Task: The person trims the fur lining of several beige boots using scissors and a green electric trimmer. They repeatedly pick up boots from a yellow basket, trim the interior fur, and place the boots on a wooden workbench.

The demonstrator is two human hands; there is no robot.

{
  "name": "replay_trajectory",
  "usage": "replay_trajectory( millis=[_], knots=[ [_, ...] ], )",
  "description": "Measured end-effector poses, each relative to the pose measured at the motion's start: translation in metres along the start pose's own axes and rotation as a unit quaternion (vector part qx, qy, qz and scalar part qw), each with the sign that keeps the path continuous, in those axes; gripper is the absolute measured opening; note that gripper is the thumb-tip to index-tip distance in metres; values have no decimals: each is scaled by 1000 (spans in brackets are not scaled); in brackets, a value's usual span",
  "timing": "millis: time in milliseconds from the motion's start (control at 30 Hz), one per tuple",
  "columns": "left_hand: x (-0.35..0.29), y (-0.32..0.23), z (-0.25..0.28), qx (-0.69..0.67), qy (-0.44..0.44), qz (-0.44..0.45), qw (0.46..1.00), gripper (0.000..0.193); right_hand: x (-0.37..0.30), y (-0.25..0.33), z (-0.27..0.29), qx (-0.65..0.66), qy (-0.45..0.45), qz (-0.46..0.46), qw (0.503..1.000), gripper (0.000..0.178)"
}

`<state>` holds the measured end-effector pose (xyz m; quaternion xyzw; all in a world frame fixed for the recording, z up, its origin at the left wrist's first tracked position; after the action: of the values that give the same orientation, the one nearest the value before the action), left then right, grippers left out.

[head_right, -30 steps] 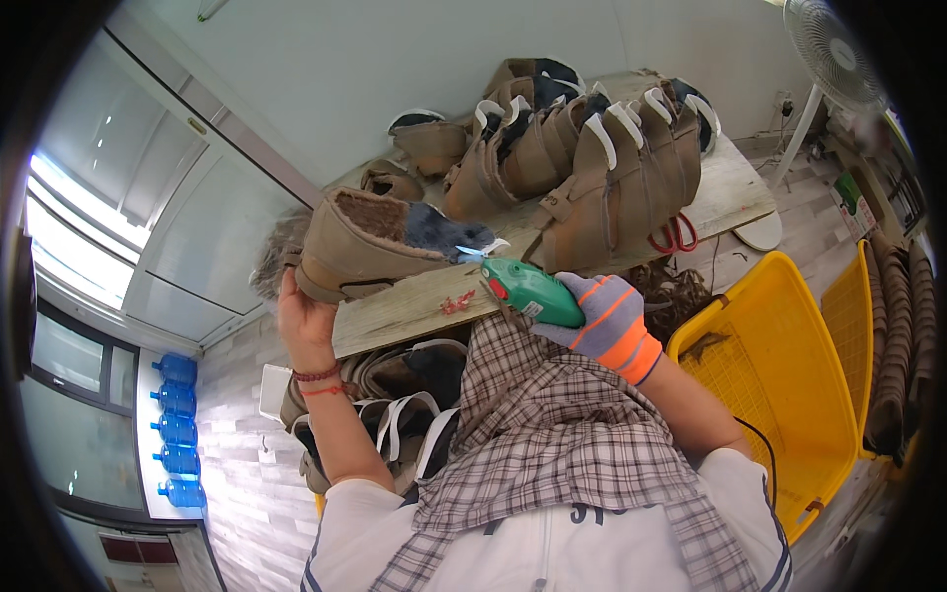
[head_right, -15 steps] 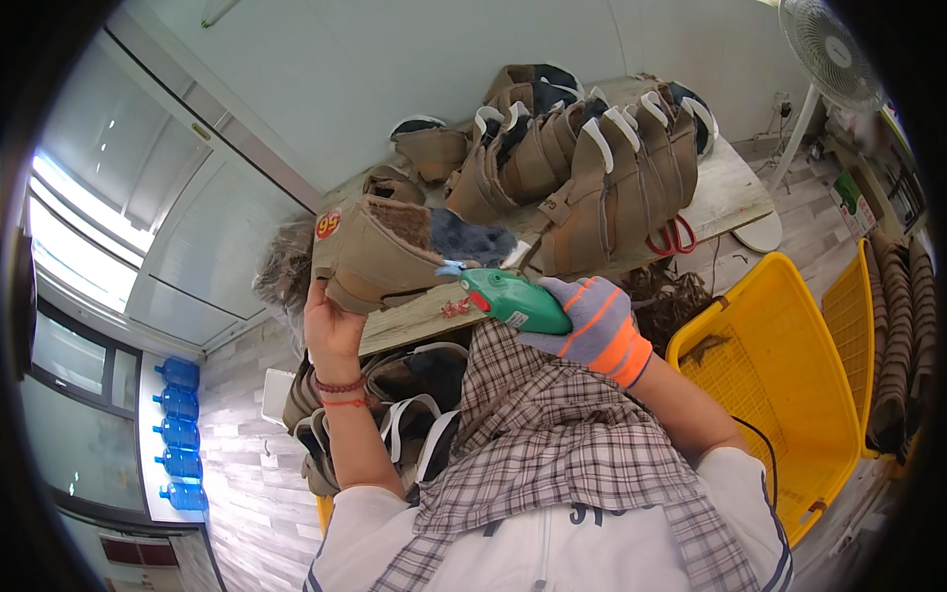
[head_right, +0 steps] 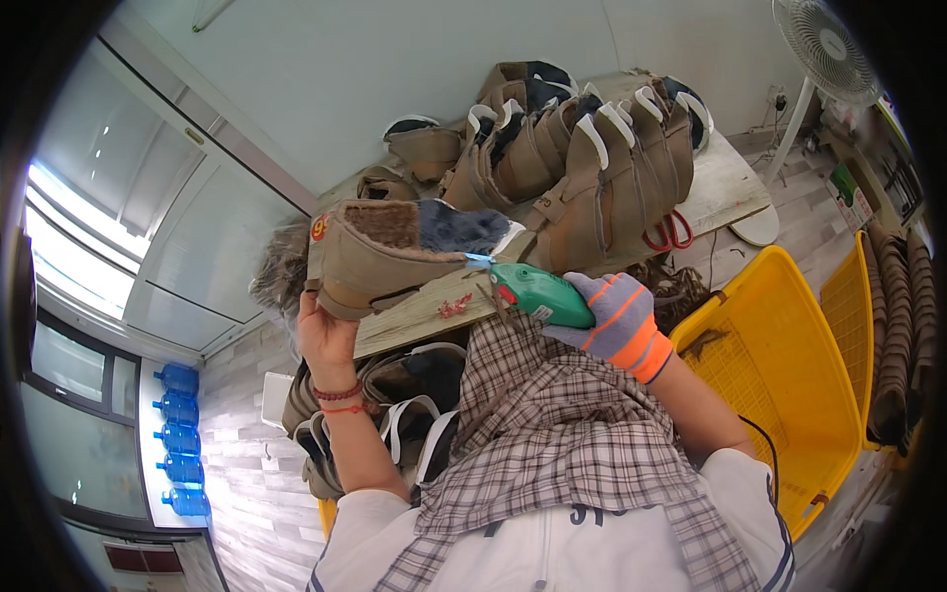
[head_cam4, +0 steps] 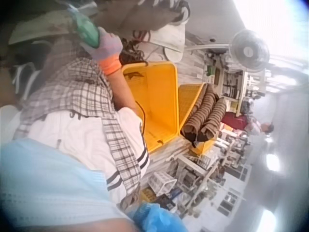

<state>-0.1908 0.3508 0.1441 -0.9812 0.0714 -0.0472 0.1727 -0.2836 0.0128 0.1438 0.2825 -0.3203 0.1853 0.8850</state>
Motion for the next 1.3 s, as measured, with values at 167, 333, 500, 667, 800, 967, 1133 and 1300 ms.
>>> replay_trajectory(
  millis=[167,333,500,667,800,967,1133,1300],
  knots=[
    [0,3,4,23,-9,-2,1000,37,8,6,-2,17,-12,22,1000,57],
    [0,6,4,-11,-10,0,1000,40,18,16,-7,51,14,18,998,55],
    [-5,17,-7,16,20,-15,1000,42,23,22,-11,91,19,11,996,54],
    [-12,24,-18,-12,93,-9,996,41,31,29,-16,137,41,-3,990,57],
    [-15,23,-22,-28,81,-28,996,46,38,29,-20,174,40,-22,984,56],
    [-21,19,-16,63,4,-97,993,54,49,31,-23,209,68,-43,975,53],
    [-21,31,-20,100,43,-82,991,57,55,30,-27,241,63,-50,967,53],
    [-21,41,-29,194,84,-112,971,42,56,24,-33,283,65,-87,953,55]
  ],
)
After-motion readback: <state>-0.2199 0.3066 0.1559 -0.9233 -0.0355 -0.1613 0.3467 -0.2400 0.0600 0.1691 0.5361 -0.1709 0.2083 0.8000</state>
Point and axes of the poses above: each hand's wrist, its own x-axis towards the middle knuckle, its own z-axis out of the back of the hand, y = z × x, the point moved 8 cm from there along x, towards the middle knuckle, and after that the axes turned 2 degrees about -z, right-handed, at the moved point
